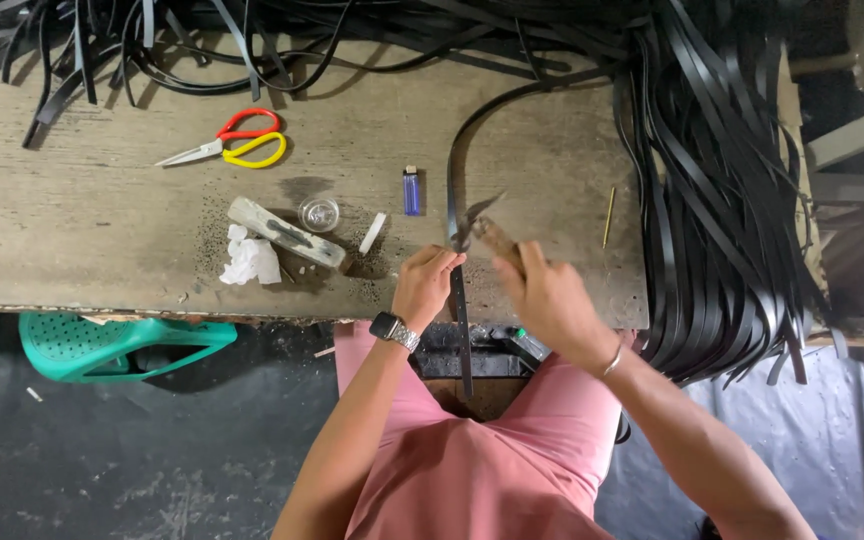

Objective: A person uses a hammer and a punch tool to create a series of holes along a black leather strip on a workbench.

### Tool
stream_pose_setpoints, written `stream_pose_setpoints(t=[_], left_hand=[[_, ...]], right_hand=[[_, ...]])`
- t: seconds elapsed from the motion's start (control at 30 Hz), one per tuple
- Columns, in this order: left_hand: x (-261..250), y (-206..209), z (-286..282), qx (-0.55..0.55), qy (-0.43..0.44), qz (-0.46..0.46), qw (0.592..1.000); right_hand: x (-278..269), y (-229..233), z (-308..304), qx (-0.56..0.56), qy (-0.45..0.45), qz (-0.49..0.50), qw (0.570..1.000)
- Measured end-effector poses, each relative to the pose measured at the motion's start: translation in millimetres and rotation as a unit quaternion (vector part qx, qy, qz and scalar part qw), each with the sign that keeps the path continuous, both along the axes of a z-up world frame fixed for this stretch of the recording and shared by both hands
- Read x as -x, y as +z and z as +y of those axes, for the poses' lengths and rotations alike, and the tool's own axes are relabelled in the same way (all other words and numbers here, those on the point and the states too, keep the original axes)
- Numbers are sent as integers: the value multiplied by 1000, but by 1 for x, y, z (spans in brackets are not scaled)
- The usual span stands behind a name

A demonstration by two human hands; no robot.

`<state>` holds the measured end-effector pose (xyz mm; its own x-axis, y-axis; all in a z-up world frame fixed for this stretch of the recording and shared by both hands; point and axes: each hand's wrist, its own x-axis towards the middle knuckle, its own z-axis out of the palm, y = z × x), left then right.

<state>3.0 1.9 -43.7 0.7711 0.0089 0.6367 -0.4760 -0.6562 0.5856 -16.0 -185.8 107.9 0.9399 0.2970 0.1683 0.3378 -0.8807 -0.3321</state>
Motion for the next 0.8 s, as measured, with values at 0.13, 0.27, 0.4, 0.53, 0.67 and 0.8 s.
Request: stream_pose_setpoints(t=[0.13, 0.27, 0.4, 0.53, 0.67, 0.8], left_hand=[[3, 5, 0, 2, 3, 10, 1000], [5, 19, -3, 25, -1, 7, 1000], [5, 32, -4, 25, 2, 11, 1000], [4, 31, -2, 27, 11, 14, 999], [4, 19, -3, 36, 8, 17, 999], [7, 45, -4, 102, 31, 69, 992]], right_hand=[[-14, 9, -17, -54, -13, 81, 995], [-35, -21, -30, -11, -48, -43, 998], [-60, -78, -49, 196, -34, -223, 954], [-54, -85, -28, 164, -24, -236, 958], [-46, -81, 2, -8, 131, -104, 986], [-38, -84, 10, 33, 152, -60, 986]])
